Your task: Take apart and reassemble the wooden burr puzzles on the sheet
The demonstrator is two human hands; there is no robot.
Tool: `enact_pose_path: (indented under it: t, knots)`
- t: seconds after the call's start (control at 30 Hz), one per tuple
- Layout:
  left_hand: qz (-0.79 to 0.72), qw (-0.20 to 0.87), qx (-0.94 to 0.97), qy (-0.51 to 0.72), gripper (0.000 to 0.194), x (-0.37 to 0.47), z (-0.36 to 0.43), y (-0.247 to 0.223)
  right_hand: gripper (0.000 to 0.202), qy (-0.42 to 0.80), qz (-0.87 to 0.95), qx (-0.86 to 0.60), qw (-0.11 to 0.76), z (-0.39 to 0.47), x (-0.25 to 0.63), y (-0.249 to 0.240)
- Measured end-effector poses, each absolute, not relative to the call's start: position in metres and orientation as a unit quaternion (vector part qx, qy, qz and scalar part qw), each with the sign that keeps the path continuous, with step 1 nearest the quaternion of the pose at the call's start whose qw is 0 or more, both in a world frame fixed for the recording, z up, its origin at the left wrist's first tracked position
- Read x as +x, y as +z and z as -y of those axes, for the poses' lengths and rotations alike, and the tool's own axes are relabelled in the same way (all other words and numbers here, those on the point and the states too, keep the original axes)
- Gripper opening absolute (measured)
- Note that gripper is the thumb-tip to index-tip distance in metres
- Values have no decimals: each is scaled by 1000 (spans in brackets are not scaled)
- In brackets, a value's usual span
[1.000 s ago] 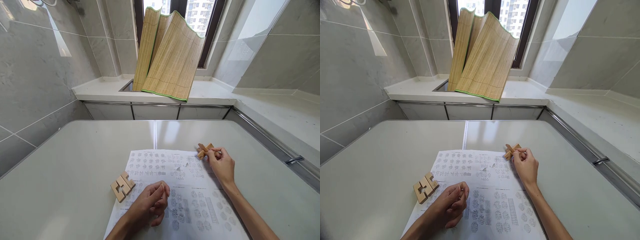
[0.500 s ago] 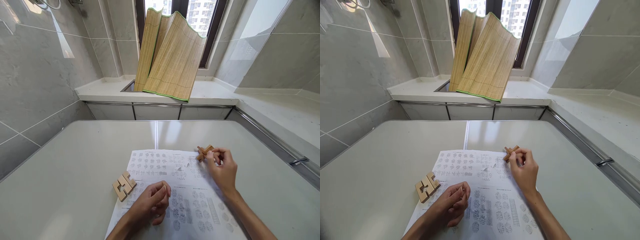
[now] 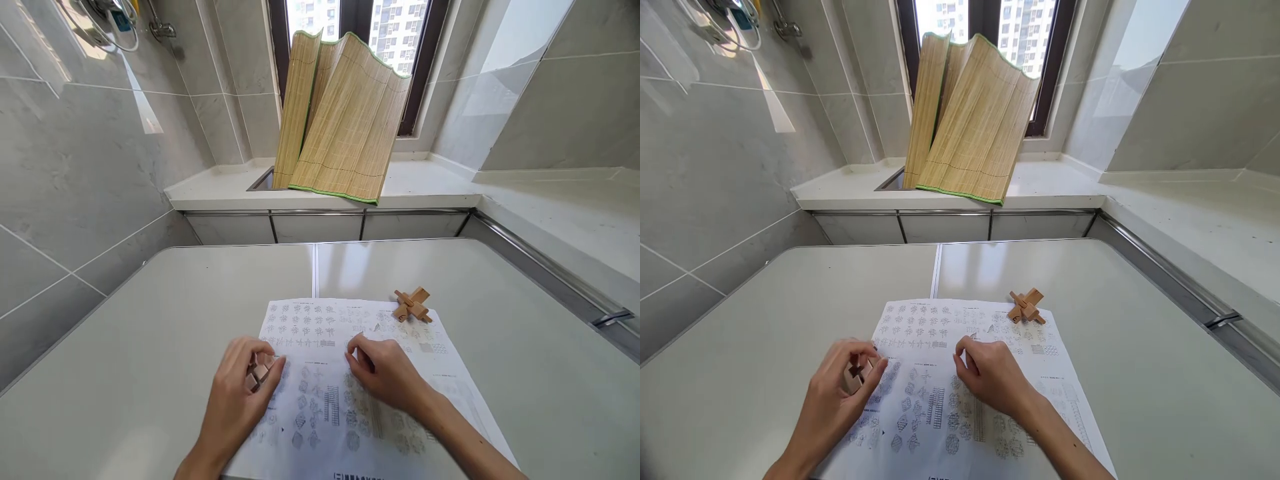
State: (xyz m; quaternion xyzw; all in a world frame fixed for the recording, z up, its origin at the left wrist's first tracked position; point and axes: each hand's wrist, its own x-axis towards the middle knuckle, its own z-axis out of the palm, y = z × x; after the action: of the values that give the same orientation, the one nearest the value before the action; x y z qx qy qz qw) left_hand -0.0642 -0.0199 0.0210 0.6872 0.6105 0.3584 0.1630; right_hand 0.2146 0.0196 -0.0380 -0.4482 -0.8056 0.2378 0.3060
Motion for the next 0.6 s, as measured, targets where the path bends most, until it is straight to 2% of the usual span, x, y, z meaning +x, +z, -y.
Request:
enact_pose_path:
  t: [0.07, 0.2, 0.43, 0.6]
  knots:
    - [-626, 76, 705, 325, 38, -78, 22, 13, 15, 243, 801, -447, 314, -19, 215, -36]
    - [-654, 42, 711, 255, 59, -91, 26, -6, 16, 261, 794, -440, 329, -18, 216, -34]
    - [-678, 71, 688, 250, 54, -92, 25, -14, 16, 275, 784, -445, 333, -19, 216, -36]
    - [-671, 70, 687, 270, 58, -89, 23, -8, 14, 269, 785, -443, 340, -20, 216, -41]
